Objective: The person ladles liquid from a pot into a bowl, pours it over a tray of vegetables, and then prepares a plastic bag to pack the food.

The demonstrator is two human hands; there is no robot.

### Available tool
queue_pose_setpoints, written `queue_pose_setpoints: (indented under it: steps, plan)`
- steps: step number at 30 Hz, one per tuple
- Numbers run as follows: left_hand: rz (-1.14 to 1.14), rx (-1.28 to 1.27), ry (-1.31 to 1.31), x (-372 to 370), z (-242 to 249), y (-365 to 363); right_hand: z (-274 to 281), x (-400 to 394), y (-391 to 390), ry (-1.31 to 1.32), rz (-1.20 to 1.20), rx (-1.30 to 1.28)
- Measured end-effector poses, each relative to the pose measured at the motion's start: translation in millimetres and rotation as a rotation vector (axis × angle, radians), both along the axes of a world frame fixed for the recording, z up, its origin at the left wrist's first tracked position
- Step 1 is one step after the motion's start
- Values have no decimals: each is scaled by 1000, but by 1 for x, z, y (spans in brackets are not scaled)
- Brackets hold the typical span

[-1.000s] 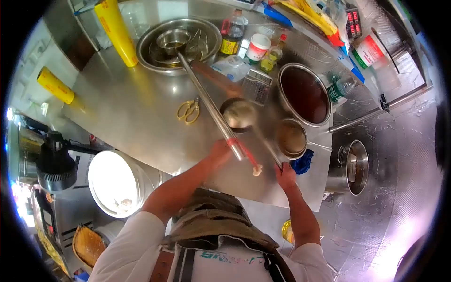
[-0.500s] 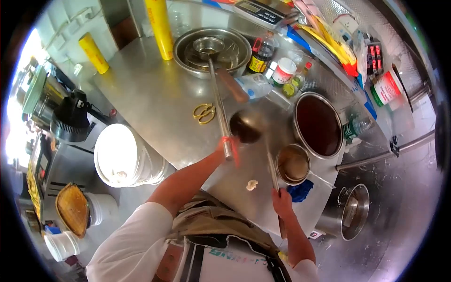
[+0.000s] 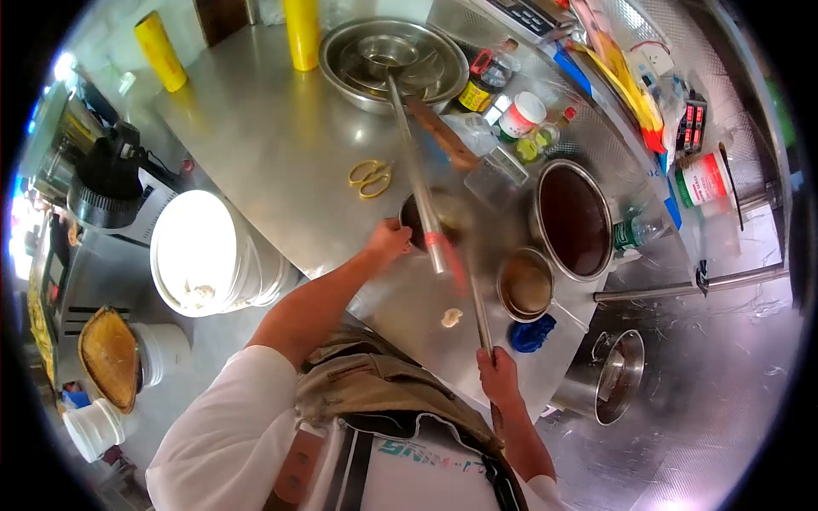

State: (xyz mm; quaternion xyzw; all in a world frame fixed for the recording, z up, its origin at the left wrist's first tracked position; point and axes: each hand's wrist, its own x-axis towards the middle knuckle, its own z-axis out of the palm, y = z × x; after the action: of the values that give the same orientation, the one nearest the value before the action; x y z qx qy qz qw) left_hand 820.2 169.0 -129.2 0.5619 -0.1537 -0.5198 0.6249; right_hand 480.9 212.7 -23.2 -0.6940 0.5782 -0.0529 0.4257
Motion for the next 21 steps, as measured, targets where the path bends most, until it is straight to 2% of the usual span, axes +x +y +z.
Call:
queue_pose_setpoints:
  steps: [1, 3, 6, 9, 12, 14, 15, 18, 21]
  plan:
    - [-34, 27, -57, 7, -9, 6, 2, 5, 5, 28, 10, -12]
    - [-99, 79, -179, 22, 18, 26, 5, 16, 20, 75, 35, -38]
    - [-167, 177, -497, 46, 29, 53, 1, 29, 43, 111, 92, -120]
    - [-62, 105, -181, 63, 28, 77, 10, 60, 62, 135, 99, -107]
    - [-43, 45, -197, 88, 3, 92, 12, 84, 79, 120, 103, -111]
    - [-56, -129, -455, 110, -13, 106, 17, 104, 81, 113, 166, -149]
    - [-58, -135, -525, 120, -17, 112, 18, 114, 82, 109, 198, -165]
    - [-37, -47, -627, 149, -14, 125, 6, 133, 78, -13, 132, -48]
    - [58, -90, -688, 175, -19, 127, 36, 166, 69, -173, 75, 261]
